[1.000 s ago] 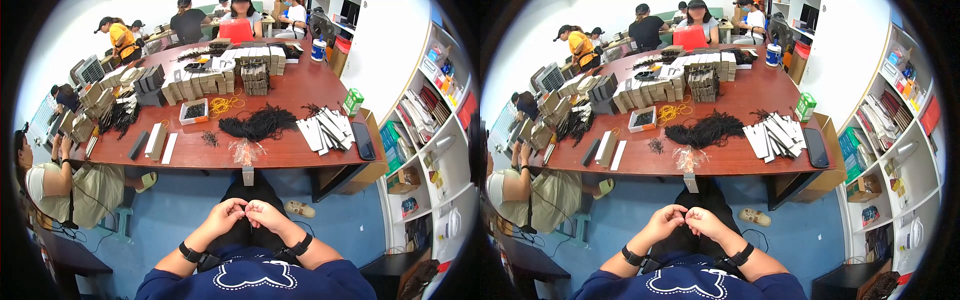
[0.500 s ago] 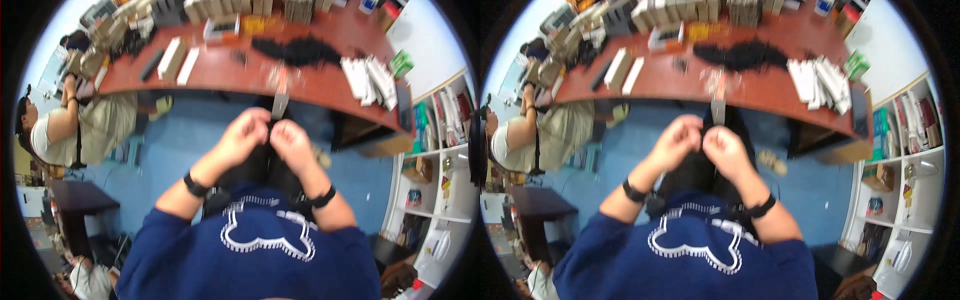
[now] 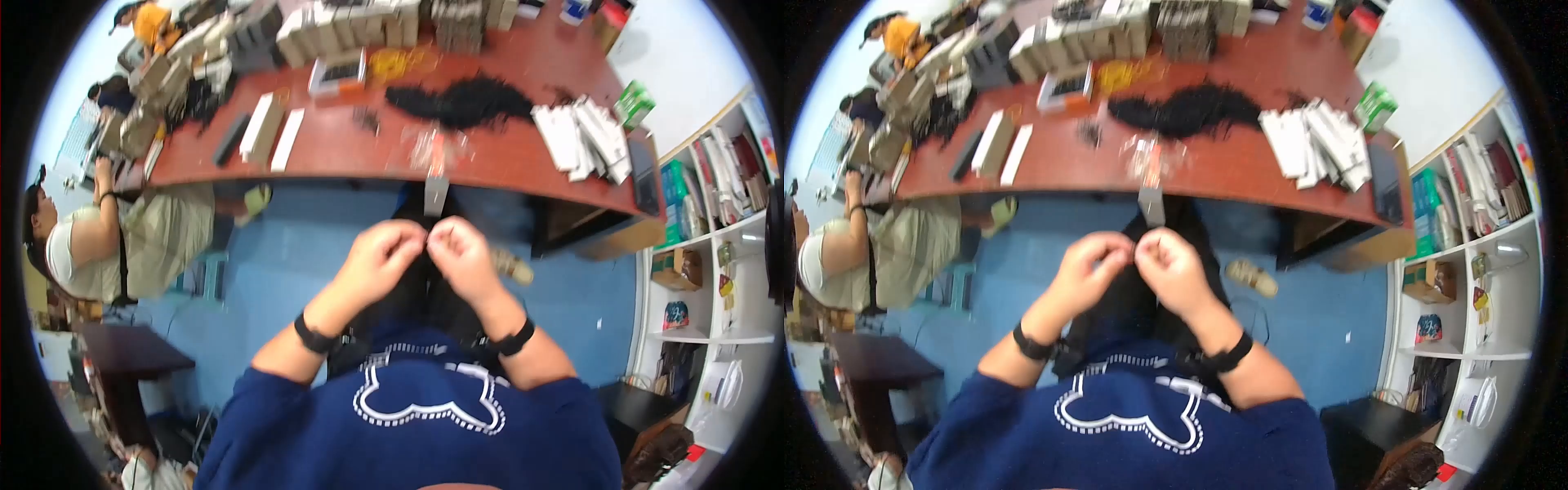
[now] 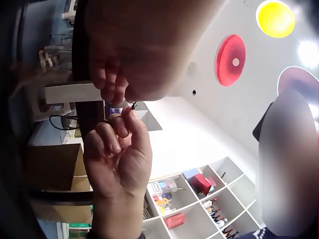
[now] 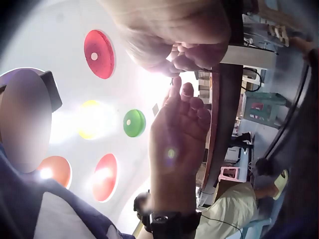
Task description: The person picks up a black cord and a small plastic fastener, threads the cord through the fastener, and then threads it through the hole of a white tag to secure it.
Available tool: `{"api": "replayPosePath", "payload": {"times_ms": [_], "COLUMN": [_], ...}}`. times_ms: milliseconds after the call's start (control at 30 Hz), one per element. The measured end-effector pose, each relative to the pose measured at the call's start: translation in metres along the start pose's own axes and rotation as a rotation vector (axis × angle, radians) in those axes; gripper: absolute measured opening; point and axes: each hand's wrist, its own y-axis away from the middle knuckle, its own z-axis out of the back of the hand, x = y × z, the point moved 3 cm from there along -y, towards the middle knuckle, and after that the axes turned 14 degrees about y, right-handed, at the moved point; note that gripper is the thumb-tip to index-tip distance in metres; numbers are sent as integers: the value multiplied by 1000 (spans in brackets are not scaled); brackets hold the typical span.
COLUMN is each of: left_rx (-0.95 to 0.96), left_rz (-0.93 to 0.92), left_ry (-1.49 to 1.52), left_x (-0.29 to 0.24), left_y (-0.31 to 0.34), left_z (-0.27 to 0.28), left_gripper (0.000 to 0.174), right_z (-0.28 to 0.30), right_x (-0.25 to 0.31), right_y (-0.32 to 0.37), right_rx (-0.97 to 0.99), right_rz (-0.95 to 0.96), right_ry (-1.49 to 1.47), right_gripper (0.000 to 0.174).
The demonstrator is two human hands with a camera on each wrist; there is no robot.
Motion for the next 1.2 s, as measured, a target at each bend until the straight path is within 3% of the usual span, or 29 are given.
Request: {"api": "replayPosePath", "payload": {"times_ms": [33, 133, 433, 500, 533, 600, 667, 733, 833, 933, 1033, 1200], "left_rx": [5, 0, 67, 92, 95, 154, 162, 383, 436, 350, 261, 292], "left_rz": [32, -27, -32, -29, -112, -27, 4, 458, 497, 491, 460, 461], "left_ry": [-9, -152, -241, -242, -232, -164, -103, 478, 656, 786, 705, 515], "left_x": [-3, -3, -24, -23, -19, -17, -14, 4, -7, -6, 6, 11], "left_y": [-1, -1, 9, 14, 17, 25, 33, 42, 53, 63, 67, 62], "left_z": [-1, 1, -1, 0, 1, 4, 14, 10, 16, 15, 18, 18], "left_gripper": [11, 8, 8, 7, 9, 11, 13, 16, 16, 15, 14, 16], "right_z": [-1, -3, -6, -5, -8, -11, -12, -14, -19, -26, -33, -32], "right_x": [0, -13, 7, 11, 12, 16, 22, 29, 37, 51, 64, 56], "right_y": [-2, -4, 16, 20, 22, 26, 29, 35, 39, 42, 43, 34], "right_rx": [-56, 10, 65, 46, 28, 76, 238, 326, 454, 315, 224, 223], "right_rz": [128, 43, -68, 21, 104, 168, 106, 58, -22, 370, 518, 441], "right_ry": [-2, -97, 181, 302, 411, 484, 449, 405, 298, 542, 725, 760], "right_gripper": [3, 4, 11, 12, 12, 11, 11, 11, 10, 8, 7, 10]}}
